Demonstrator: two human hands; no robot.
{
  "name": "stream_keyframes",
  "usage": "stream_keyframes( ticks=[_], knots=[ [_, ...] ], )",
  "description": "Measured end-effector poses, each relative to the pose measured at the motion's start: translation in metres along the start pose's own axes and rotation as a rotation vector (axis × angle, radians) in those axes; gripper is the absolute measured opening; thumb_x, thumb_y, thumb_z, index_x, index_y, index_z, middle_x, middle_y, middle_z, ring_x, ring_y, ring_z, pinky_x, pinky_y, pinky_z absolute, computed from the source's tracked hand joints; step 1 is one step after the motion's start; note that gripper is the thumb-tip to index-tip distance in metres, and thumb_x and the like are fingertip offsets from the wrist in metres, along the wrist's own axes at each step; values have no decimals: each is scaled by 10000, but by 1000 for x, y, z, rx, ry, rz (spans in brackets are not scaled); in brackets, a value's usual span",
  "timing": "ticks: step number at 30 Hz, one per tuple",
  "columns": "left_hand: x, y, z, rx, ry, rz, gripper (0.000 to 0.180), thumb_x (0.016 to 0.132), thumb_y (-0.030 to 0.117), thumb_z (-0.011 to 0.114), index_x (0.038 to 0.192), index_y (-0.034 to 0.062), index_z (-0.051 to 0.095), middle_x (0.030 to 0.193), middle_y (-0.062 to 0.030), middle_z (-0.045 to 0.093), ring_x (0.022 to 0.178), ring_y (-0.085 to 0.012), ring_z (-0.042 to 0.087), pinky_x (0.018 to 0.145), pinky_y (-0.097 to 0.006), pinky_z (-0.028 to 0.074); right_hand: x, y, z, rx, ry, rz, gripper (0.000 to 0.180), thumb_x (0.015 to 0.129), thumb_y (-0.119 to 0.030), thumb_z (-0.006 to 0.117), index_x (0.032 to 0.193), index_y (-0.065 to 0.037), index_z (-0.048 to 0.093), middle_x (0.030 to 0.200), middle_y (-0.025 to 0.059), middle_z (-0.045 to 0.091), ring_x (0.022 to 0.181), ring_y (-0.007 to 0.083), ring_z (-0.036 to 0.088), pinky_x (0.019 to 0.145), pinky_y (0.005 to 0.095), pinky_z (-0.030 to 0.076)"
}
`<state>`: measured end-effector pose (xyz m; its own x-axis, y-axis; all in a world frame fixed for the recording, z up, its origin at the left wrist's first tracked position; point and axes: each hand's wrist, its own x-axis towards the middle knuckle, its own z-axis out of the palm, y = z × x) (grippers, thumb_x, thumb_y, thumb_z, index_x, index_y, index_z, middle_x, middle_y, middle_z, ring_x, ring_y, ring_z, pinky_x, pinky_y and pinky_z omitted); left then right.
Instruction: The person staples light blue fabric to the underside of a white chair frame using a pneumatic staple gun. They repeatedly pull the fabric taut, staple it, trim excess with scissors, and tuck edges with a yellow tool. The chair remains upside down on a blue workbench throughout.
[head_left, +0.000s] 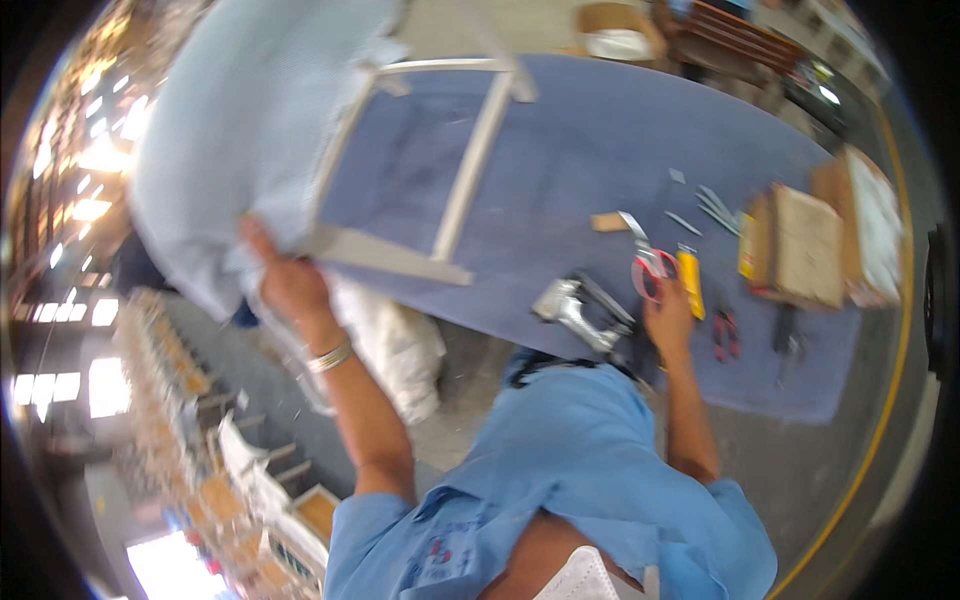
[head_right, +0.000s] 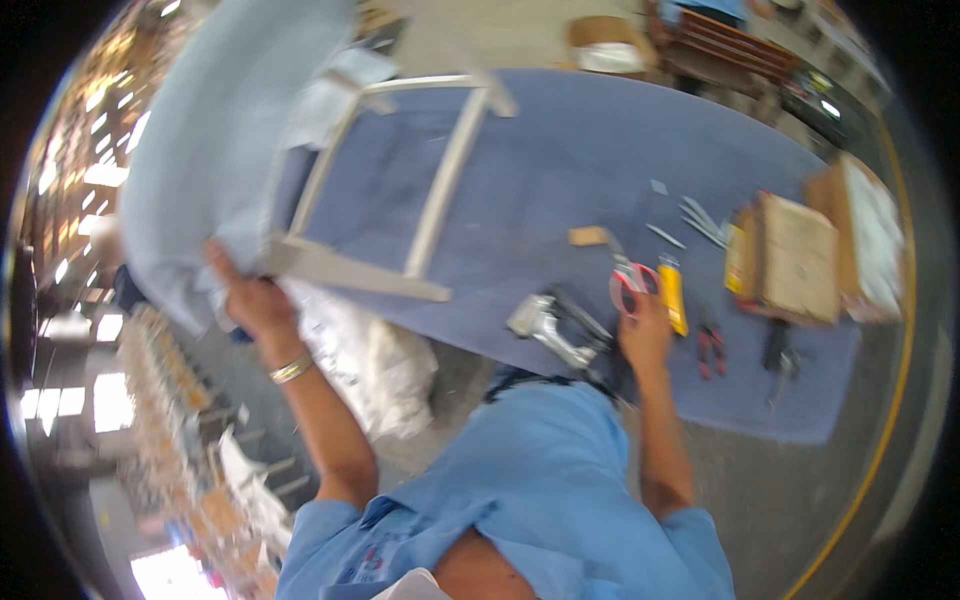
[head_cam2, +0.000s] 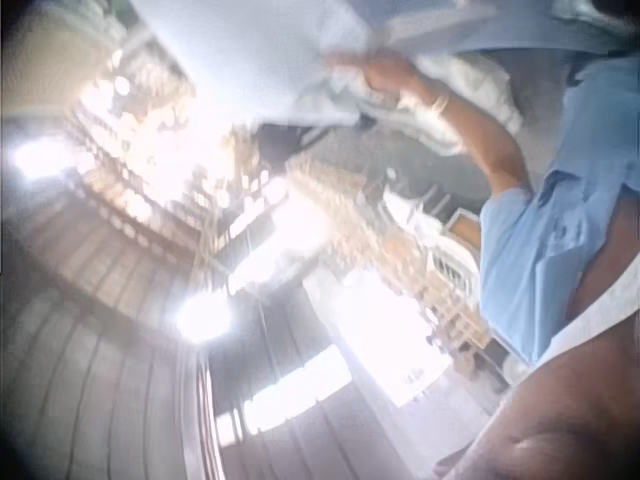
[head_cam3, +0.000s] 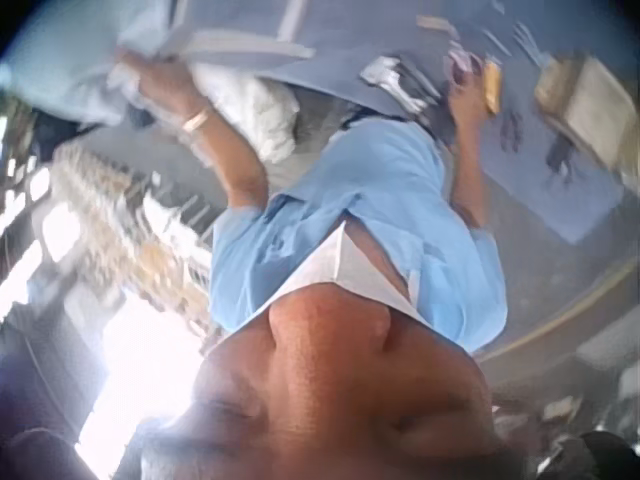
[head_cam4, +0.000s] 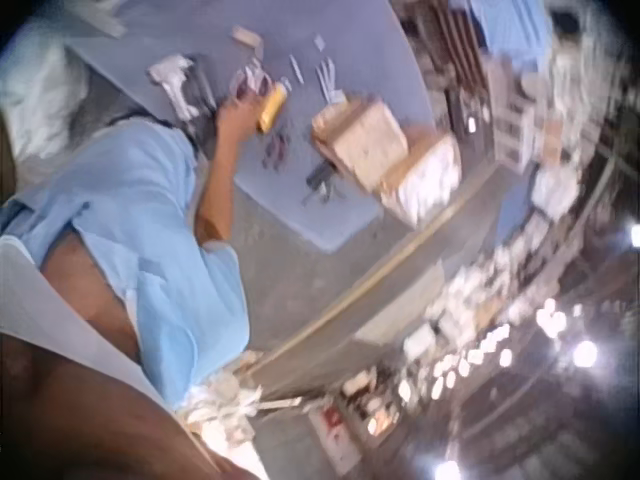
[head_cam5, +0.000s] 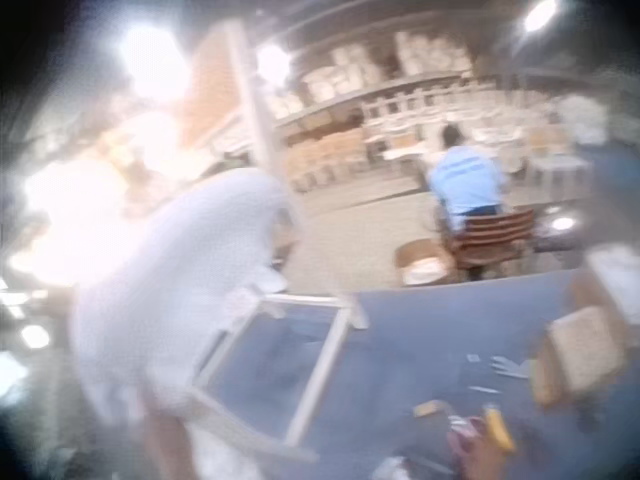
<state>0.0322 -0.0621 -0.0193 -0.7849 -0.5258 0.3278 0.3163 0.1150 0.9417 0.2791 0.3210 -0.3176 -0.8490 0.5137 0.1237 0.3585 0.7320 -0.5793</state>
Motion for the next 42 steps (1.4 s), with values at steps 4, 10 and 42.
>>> stream_keyframes(
  ticks=[4, 10, 42],
  knots=[
    [-14, 13, 29, -159, 21, 77, 597, 986, 342, 657, 1378, -84, 510, 1159, -75, 675, 1003, -152, 632, 911, -293, 495, 17, 12, 21, -243, -74, -57, 595, 747, -117, 775, 1293, -59, 544, 1238, 185, 552, 1186, 374, 544, 973, 494, 456],
    [-26, 38, 15, 39, -176, 206, 617, 957, 313, 706, 1365, -98, 492, 1412, -147, 533, 1271, -226, 520, 1105, -336, 368, 54, 16, 12, -302, -253, -24, 458, 734, -148, 797, 1157, -120, 624, 1214, 116, 561, 1129, 342, 579, 922, 480, 463],
    [-55, 63, 49, -8, -77, 122, 599, 985, 382, 656, 1335, -86, 521, 1368, -142, 579, 1215, -213, 571, 1047, -310, 425, 146, -270, -50, 1048, -563, -560, 720, 682, -283, 922, 1274, -73, 569, 1028, 64, 632, 954, 186, 609, 848, 331, 508]
  ],
)
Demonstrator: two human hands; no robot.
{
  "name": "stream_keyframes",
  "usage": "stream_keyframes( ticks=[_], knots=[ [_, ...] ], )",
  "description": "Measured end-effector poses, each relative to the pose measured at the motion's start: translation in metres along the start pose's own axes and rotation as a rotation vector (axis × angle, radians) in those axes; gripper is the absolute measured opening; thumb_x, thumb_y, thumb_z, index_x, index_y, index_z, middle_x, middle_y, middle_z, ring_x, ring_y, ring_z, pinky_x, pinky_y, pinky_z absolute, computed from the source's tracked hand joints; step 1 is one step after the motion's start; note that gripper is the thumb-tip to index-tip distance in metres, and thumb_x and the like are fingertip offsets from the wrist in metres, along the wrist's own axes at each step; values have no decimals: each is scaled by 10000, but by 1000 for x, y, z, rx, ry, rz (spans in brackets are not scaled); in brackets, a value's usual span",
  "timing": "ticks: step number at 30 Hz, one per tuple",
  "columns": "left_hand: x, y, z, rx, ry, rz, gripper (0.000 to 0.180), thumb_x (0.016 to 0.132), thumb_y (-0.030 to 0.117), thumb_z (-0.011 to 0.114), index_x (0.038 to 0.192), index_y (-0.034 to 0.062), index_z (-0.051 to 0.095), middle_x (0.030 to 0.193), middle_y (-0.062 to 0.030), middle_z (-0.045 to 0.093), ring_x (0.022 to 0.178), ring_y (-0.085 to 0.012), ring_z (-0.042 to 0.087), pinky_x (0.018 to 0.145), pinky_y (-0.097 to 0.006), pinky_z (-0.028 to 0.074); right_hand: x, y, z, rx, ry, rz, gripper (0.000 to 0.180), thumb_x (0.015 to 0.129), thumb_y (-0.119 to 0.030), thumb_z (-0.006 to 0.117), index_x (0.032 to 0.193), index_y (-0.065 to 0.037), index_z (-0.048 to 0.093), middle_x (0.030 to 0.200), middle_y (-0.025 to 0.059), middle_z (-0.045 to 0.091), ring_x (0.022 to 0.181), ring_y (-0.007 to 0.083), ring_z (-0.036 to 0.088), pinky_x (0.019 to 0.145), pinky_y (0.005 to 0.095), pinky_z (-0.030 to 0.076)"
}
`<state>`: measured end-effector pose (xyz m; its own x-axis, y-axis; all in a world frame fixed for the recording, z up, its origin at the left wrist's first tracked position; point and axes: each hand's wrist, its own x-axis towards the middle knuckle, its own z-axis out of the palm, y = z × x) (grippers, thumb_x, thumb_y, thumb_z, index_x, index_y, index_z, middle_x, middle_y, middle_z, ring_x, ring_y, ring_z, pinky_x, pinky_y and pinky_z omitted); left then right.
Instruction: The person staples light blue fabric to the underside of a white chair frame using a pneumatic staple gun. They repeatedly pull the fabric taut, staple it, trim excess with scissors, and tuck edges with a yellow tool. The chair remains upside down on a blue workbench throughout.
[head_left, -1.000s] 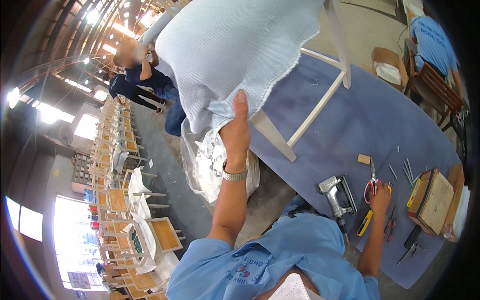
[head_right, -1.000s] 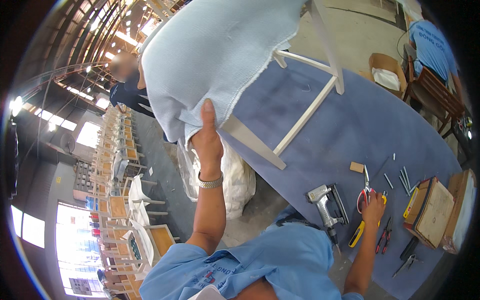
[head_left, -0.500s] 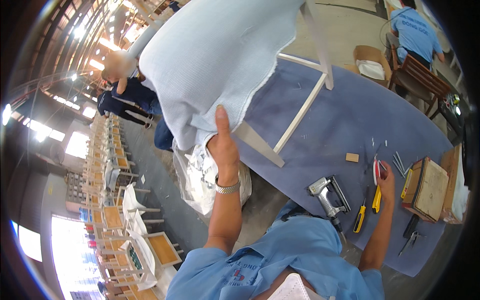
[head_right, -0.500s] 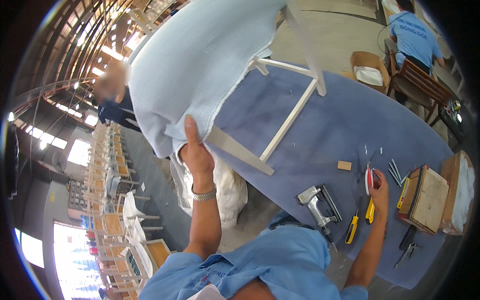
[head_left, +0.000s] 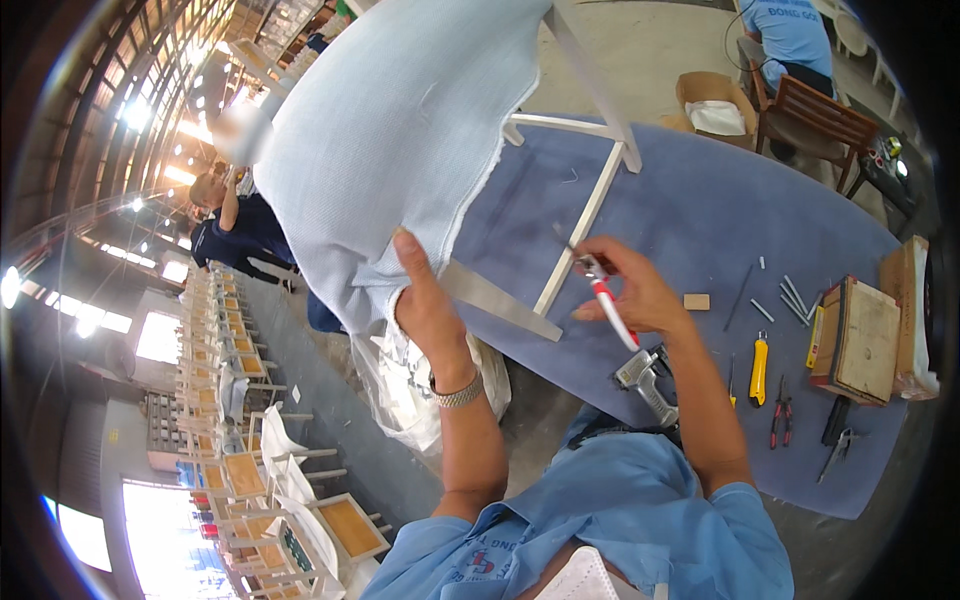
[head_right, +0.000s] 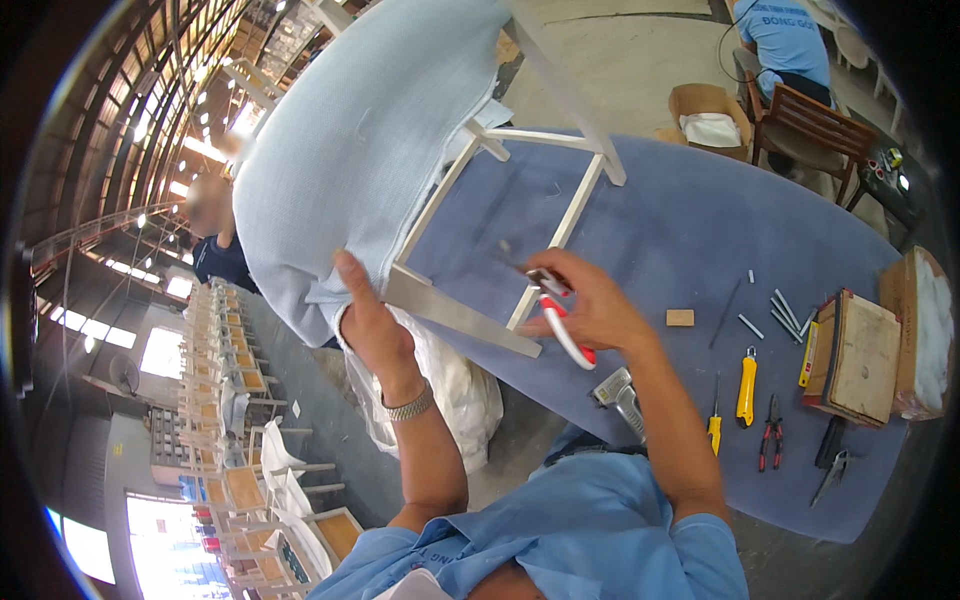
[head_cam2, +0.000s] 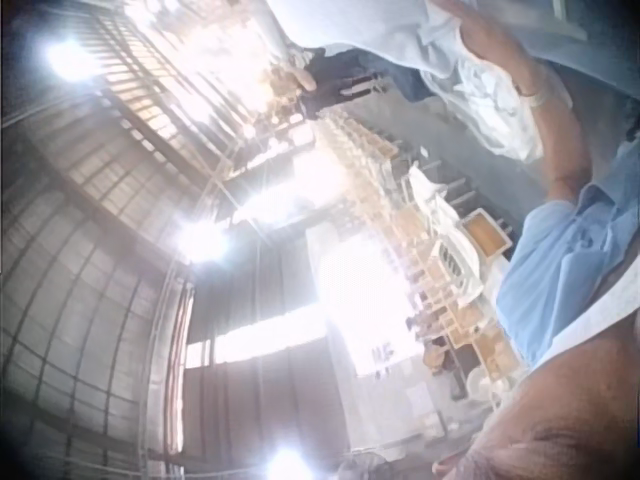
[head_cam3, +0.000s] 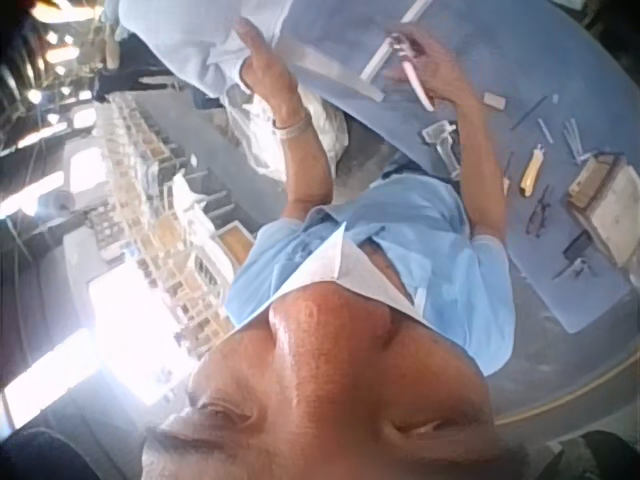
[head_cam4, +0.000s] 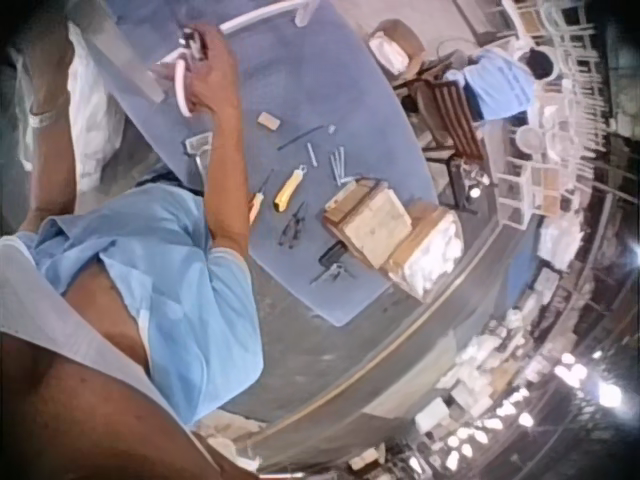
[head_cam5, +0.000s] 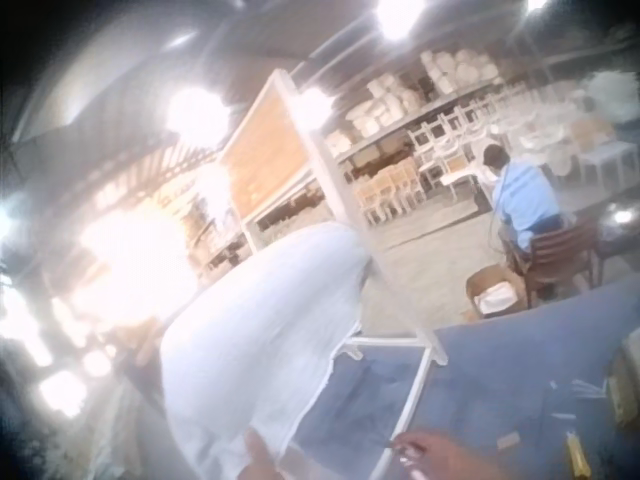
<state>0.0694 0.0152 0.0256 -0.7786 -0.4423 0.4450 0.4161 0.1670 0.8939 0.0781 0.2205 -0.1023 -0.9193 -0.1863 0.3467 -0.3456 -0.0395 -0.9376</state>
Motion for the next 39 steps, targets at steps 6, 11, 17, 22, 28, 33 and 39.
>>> stream_keyframes(
  ticks=[6, 11, 17, 22, 28, 33, 39],
  knots=[
    [5, -7, -18, 279, -51, 136, 544, 987, 325, 667, 1297, -106, 551, 1324, -169, 612, 1194, -237, 581, 1040, -327, 413, 32, -19, 40, -13, -270, -43, 680, 745, -413, 861, 1238, -48, 567, 1060, 80, 609, 962, 216, 572, 885, 345, 472],
    [15, -24, -33, 335, -120, 236, 537, 1006, 305, 636, 1317, -119, 523, 1346, -193, 599, 1229, -279, 568, 1070, -360, 394, 55, -30, 55, -46, -325, -85, 707, 738, -464, 863, 1229, -41, 581, 1079, 124, 641, 976, 254, 609, 869, 359, 487],
    [18, -29, -37, 380, -143, 234, 506, 1009, 295, 630, 1290, -119, 554, 1333, -208, 614, 1242, -302, 577, 1070, -369, 399, 70, -22, 72, 105, -309, -131, 566, 783, -381, 854, 1153, -26, 614, 962, 100, 659, 854, 188, 608, 783, 325, 492],
    [19, -32, -37, 356, -131, 207, 487, 1003, 283, 642, 1278, -112, 570, 1300, -203, 639, 1219, -302, 595, 1056, -369, 414, 75, -14, 83, 135, -218, -198, 493, 796, -321, 853, 1112, -16, 628, 879, 88, 655, 761, 171, 596, 712, 315, 490],
    [17, -29, -36, 363, -139, 209, 469, 1006, 276, 640, 1276, -102, 577, 1301, -192, 638, 1207, -280, 598, 1039, -352, 426, 71, -18, 84, 57, -105, -297, 470, 782, -294, 861, 1086, -8, 645, 866, 116, 646, 722, 202, 597, 689, 320, 490],
    [17, -29, -35, 334, -139, 205, 454, 1005, 259, 642, 1274, -101, 575, 1295, -187, 638, 1199, -268, 598, 1038, -351, 425, 68, -27, 81, -1, -90, -309, 475, 775, -295, 861, 1085, -5, 647, 902, 131, 658, 755, 233, 622, 703, 343, 499],
    [15, -27, -33, 328, -111, 219, 447, 1005, 255, 641, 1263, -105, 579, 1286, -189, 642, 1188, -267, 602, 1037, -356, 426, 67, -26, 89, -8, -17, -330, 476, 769, -287, 864, 1085, -5, 647, 909, 123, 659, 757, 243, 625, 695, 344, 502]
  ],
)
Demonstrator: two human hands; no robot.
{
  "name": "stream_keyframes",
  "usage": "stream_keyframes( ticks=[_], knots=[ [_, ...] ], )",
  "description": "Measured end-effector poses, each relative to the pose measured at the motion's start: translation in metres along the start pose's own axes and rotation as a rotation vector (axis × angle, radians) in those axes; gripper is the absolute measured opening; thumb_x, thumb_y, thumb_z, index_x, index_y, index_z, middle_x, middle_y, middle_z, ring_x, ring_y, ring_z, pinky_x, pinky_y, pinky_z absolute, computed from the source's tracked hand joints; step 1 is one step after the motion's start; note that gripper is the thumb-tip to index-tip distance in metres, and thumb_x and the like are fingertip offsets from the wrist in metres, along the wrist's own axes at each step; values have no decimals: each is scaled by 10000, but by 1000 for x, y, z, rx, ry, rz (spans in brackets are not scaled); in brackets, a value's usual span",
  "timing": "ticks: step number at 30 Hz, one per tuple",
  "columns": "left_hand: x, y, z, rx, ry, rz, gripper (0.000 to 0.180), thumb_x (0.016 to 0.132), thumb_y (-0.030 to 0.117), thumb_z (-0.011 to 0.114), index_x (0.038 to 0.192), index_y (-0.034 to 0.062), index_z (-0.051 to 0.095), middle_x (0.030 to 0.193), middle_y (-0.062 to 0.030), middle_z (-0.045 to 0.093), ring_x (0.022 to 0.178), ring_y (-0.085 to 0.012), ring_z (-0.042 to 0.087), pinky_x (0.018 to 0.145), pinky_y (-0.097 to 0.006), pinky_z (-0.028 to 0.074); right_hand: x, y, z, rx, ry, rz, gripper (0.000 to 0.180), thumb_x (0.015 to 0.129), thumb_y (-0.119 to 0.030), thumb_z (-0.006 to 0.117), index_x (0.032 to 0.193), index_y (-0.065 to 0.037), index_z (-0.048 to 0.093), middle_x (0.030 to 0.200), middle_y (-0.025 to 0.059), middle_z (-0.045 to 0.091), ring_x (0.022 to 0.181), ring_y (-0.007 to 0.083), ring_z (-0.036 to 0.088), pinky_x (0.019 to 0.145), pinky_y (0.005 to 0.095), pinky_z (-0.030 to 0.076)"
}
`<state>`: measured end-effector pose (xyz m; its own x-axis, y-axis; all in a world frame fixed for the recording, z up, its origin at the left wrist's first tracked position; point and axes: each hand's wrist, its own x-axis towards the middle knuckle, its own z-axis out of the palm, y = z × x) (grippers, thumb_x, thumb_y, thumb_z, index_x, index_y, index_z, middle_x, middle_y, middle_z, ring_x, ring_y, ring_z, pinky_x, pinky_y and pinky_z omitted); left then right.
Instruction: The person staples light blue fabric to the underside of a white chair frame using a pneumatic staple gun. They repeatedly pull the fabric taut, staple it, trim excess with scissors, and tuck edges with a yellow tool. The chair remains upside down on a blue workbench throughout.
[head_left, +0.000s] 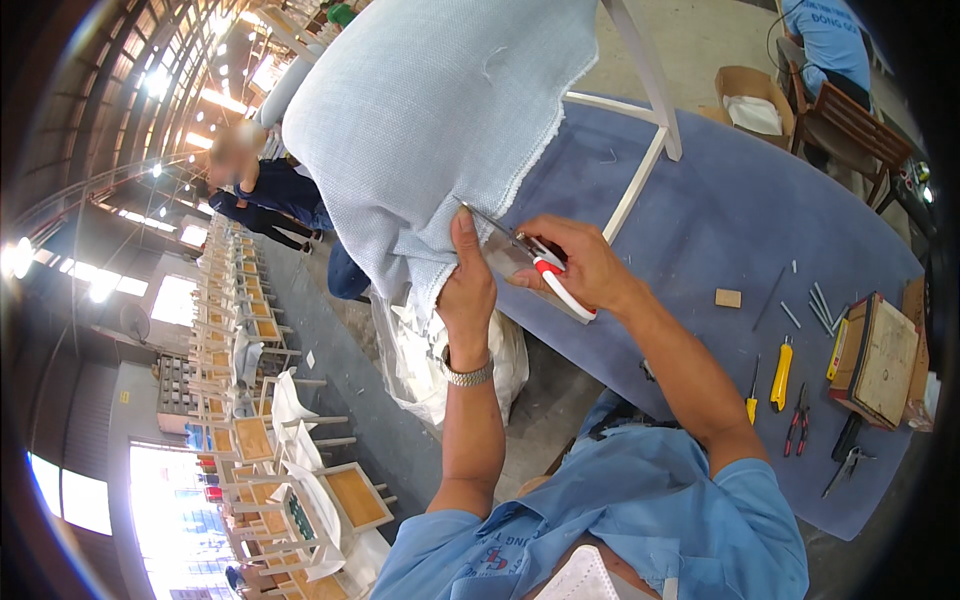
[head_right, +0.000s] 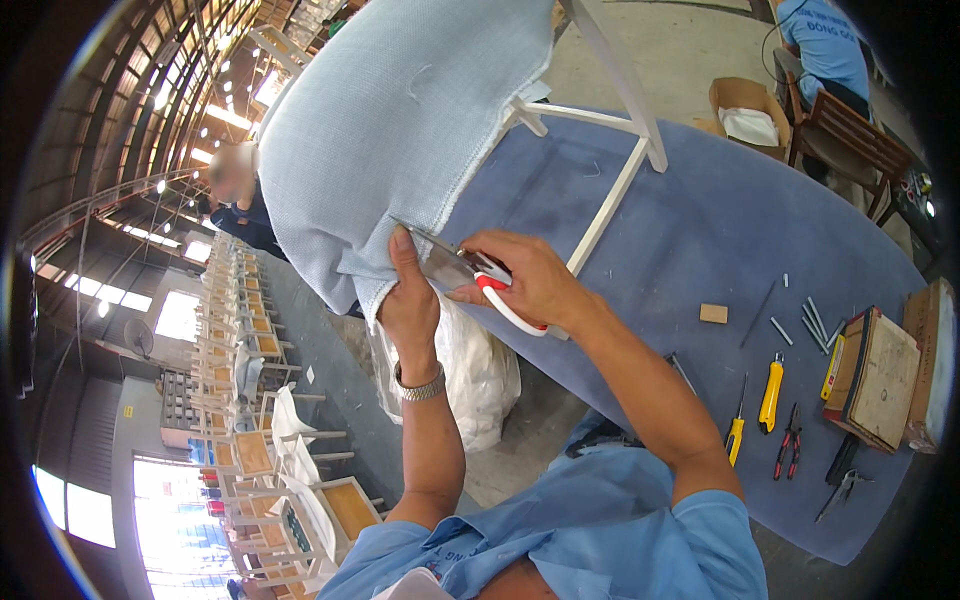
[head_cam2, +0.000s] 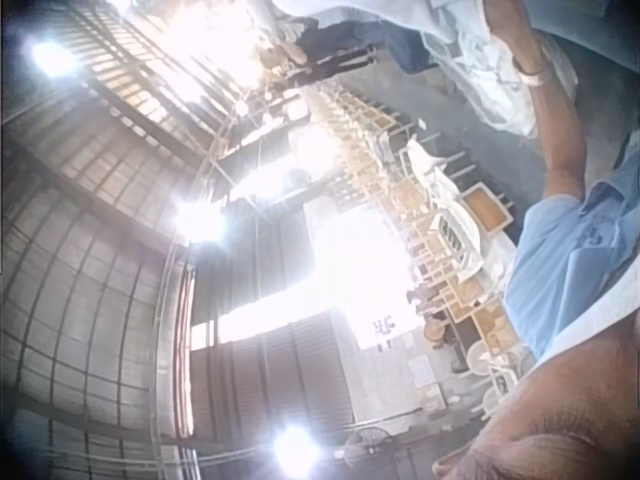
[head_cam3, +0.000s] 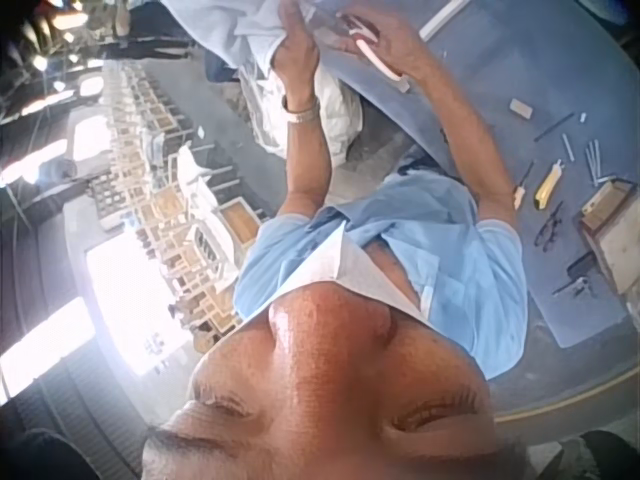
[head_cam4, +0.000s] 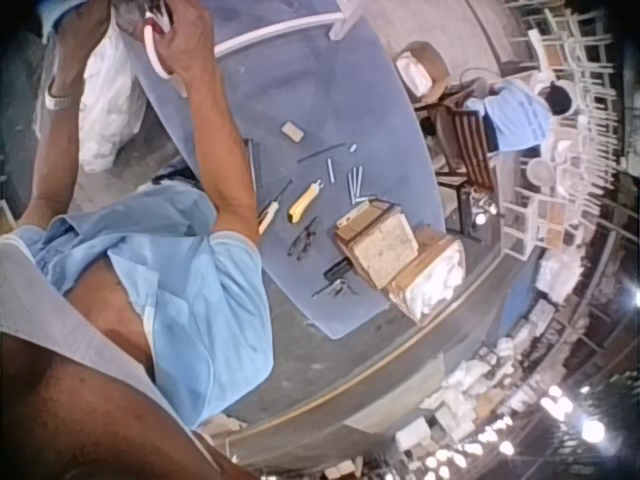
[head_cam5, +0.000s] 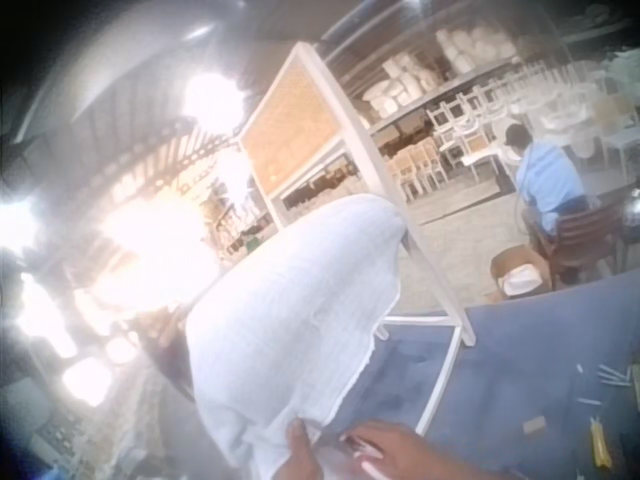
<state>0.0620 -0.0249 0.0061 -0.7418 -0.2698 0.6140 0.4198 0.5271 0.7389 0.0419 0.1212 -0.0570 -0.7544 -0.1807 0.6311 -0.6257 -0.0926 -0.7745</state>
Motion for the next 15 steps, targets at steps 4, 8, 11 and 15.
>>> stream_keyframes(
  ticks=[4, 8, 11, 15],
  knots=[
    [0, 4, 0, 8, -17, 0, 458, 1007, 257, 637, 1270, -112, 570, 1292, -191, 636, 1196, -267, 598, 1039, -357, 424, -1, 3, 2, -40, 21, -24, 467, 748, -252, 884, 1074, -8, 654, 866, 103, 643, 722, 190, 600, 662, 314, 492],
    [-3, -1, 0, -32, -17, -14, 480, 1005, 259, 641, 1295, -112, 547, 1336, -187, 609, 1232, -260, 572, 1054, -347, 408, -5, -9, -3, -46, -5, 92, 416, 778, -254, 850, 1057, -7, 667, 867, 135, 662, 704, 272, 598, 674, 345, 494],
    [-9, -24, -9, -110, -27, -111, 523, 994, 304, 654, 1345, -62, 529, 1375, -153, 579, 1238, -249, 560, 1056, -349, 410, -16, -1, -8, -58, 41, 60, 453, 760, -270, 861, 1086, -17, 676, 895, 138, 677, 730, 292, 623, 695, 352, 507],
    [-19, -133, -35, -1053, -312, -264, 634, 983, 391, 633, 1460, 21, 438, 1441, -153, 520, 1244, -286, 555, 1070, -394, 425, -94, 33, -35, -371, 5, 372, 496, 725, -299, 875, 1117, -56, 693, 989, 136, 684, 870, 317, 655, 771, 391, 518]
  ],
)
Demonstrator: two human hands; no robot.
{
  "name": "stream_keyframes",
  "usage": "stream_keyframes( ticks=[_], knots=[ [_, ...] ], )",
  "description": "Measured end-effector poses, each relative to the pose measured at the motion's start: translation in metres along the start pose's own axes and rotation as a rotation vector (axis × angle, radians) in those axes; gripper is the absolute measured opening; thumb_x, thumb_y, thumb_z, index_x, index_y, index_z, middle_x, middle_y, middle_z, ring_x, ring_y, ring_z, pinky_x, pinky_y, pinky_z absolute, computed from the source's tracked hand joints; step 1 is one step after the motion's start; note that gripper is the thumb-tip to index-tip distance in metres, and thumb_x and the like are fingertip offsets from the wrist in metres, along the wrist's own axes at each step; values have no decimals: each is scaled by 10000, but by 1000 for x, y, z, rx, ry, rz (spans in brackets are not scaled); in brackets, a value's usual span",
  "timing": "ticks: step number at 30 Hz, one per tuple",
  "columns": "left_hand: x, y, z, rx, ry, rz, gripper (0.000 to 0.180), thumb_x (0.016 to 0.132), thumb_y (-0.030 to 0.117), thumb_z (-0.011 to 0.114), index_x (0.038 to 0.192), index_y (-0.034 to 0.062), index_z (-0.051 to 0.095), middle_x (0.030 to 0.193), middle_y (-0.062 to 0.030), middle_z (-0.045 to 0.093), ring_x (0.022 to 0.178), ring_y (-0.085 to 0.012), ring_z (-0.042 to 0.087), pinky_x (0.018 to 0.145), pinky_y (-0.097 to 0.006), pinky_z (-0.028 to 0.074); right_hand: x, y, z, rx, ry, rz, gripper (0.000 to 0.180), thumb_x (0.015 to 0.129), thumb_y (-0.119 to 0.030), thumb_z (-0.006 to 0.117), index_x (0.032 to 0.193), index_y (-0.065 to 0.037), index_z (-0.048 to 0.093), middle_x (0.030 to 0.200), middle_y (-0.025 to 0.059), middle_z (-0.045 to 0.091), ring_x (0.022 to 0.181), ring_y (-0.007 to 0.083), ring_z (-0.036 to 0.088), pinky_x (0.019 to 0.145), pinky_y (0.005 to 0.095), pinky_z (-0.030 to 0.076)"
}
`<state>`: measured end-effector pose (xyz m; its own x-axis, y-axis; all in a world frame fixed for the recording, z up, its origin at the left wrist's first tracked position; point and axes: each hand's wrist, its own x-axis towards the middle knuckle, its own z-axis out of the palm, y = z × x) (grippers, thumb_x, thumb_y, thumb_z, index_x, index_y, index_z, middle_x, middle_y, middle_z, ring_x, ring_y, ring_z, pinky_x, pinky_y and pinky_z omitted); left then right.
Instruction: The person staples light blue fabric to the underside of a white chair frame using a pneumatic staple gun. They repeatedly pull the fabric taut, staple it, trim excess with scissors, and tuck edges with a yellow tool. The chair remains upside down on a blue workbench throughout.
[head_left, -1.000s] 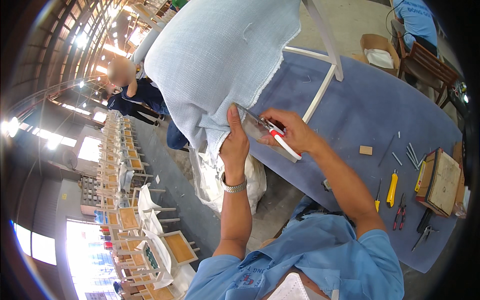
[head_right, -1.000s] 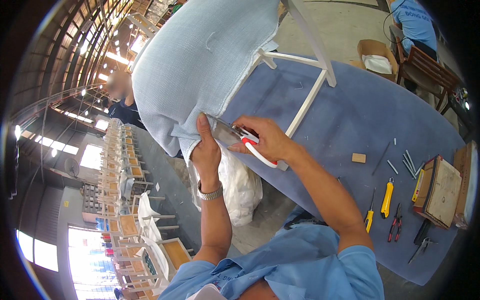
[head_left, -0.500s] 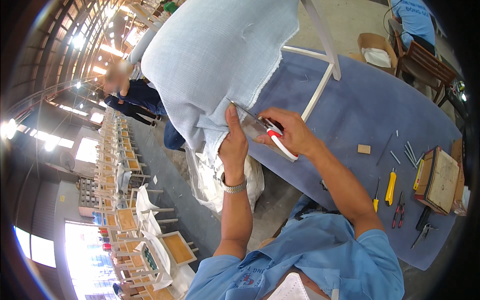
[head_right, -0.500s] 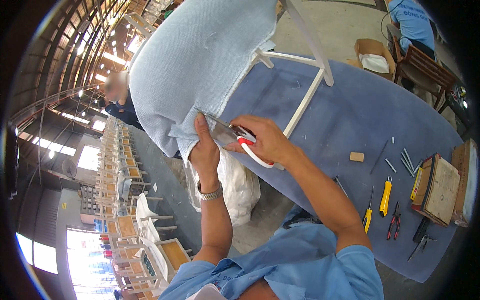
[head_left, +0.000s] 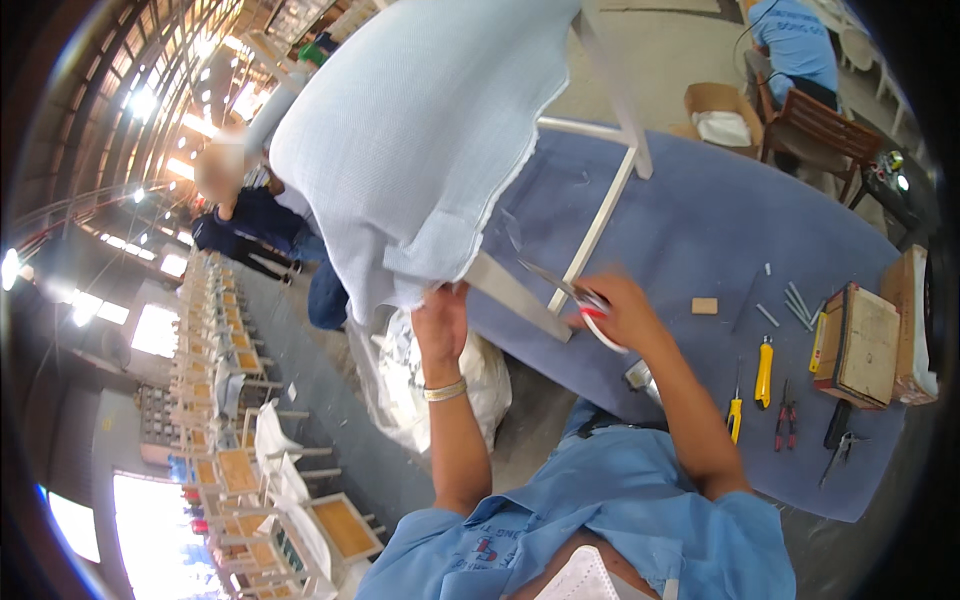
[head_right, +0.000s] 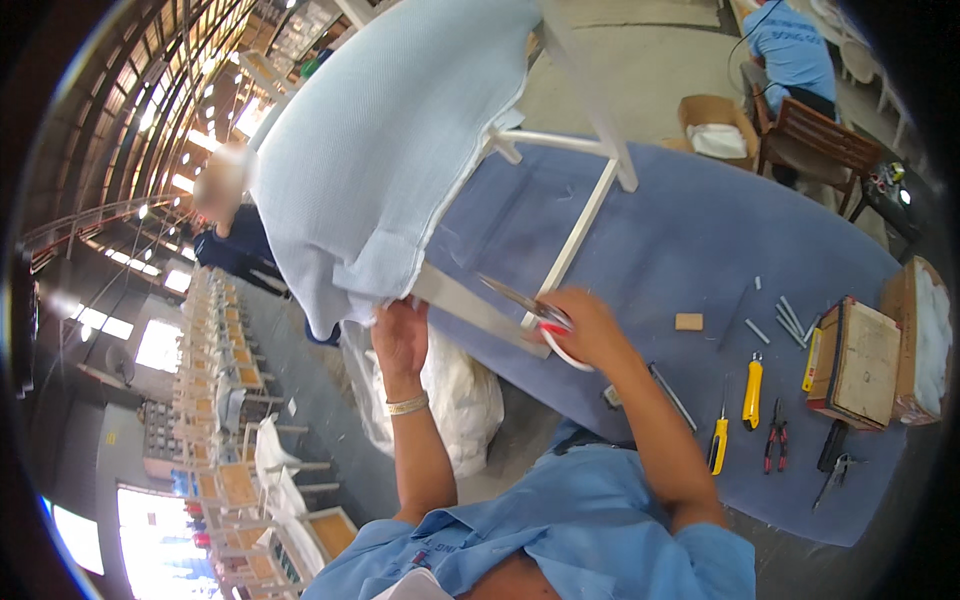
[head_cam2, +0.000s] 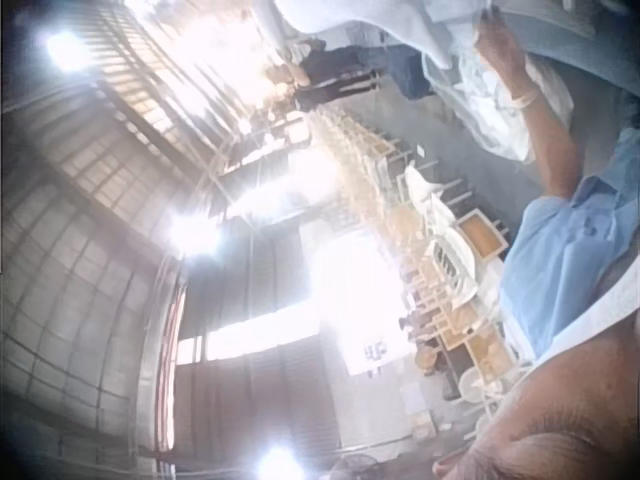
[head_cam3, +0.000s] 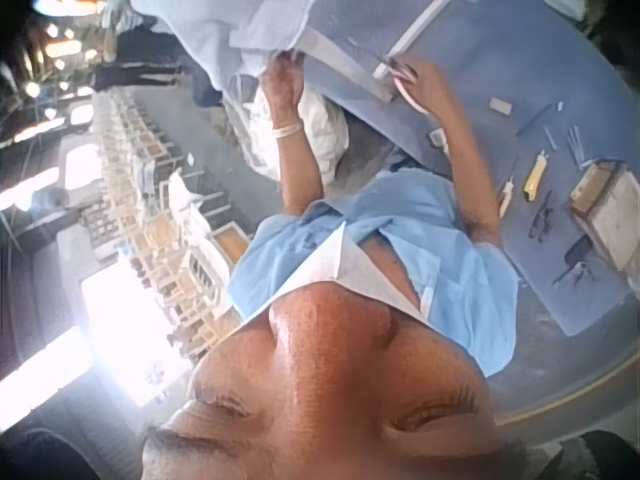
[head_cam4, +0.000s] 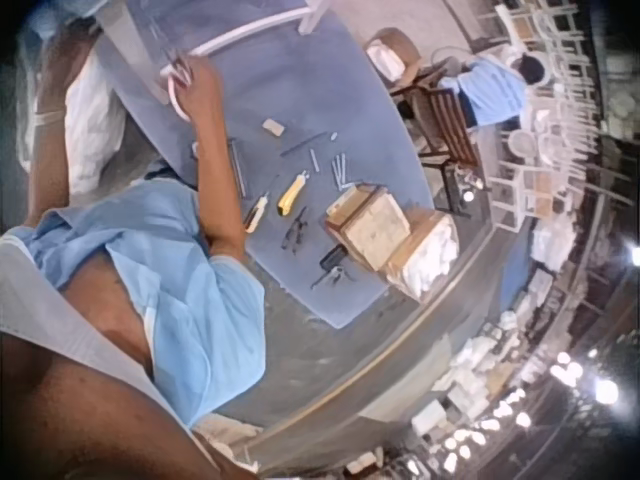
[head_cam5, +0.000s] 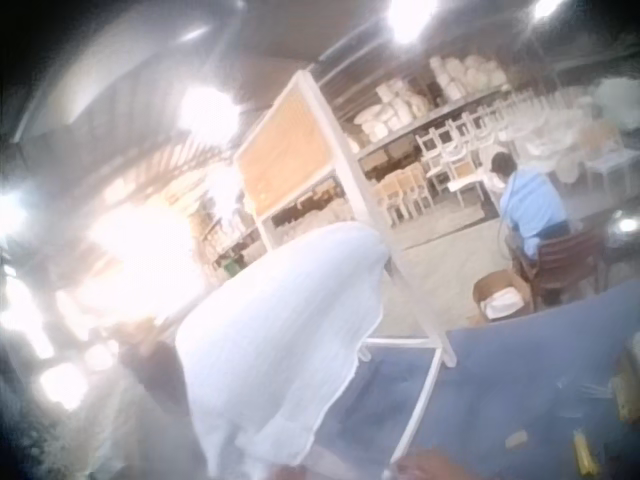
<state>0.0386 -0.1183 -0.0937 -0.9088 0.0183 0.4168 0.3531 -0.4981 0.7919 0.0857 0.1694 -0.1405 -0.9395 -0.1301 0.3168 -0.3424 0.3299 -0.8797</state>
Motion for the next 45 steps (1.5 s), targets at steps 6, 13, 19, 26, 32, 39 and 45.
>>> stream_keyframes(
  ticks=[6, 13, 19, 26, 32, 39, 45],
  knots=[
    [62, -28, -6, -172, -94, -585, 697, 995, 483, 541, 1506, 43, 364, 1451, -203, 499, 1199, -308, 592, 1065, -424, 465, -117, 96, -26, -394, 255, 443, 492, 801, -260, 764, 1253, -109, 642, 1156, 197, 659, 1084, 403, 619, 914, 463, 508],
    [135, 39, 114, -254, -655, -751, 670, 1012, 463, 519, 1498, 25, 373, 1276, -242, 611, 1009, -295, 678, 923, -376, 558, -156, 111, -35, -693, 431, 775, 500, 873, -322, 698, 1295, -67, 610, 1182, 228, 665, 1096, 422, 633, 931, 477, 503],
    [154, 51, 74, -339, -633, -843, 648, 1034, 429, 487, 1500, 0, 350, 1212, -220, 625, 992, -269, 664, 869, -358, 576, -170, 73, 47, -395, 689, 592, 370, 909, -178, 710, 1245, -35, 652, 1129, 147, 721, 1041, 225, 709, 838, 345, 555],
    [177, 3, 53, -665, -911, -942, 630, 1055, 413, 440, 1505, -10, 319, 1338, -209, 558, 1115, -257, 625, 931, -344, 562, -164, 31, 132, 124, 954, 557, 363, 938, -153, 687, 1251, 24, 638, 1116, 138, 707, 980, 165, 675, 849, 297, 539],
    [167, -93, 36, -1021, -835, -1141, 600, 1066, 405, 412, 1489, -14, 328, 1384, -177, 544, 1205, -234, 593, 968, -345, 555, -23, -81, 62, -37, 934, 257, 337, 996, -149, 618, 1270, 49, 615, 1116, 111, 685, 1029, 156, 639, 907, 293, 510],
    [154, -69, 47, -1248, -906, -1112, 592, 1057, 421, 437, 1492, 26, 366, 1434, -188, 522, 1216, -260, 609, 973, -379, 555, 133, -257, -13, 109, 671, -390, 738, 1059, -533, 314, 1588, -40, 163, 1636, 175, 225, 1507, 297, 241, 1231, 415, 167],
    [135, -15, 53, -714, -846, -726, 605, 1043, 370, 498, 1519, 39, 324, 1466, -192, 494, 1251, -275, 592, 950, -416, 574, 220, -236, -52, -6, 748, -160, 747, 1051, -574, 299, 1583, -56, 218, 1642, 141, 225, 1508, 268, 223, 1226, 387, 175]
  ],
)
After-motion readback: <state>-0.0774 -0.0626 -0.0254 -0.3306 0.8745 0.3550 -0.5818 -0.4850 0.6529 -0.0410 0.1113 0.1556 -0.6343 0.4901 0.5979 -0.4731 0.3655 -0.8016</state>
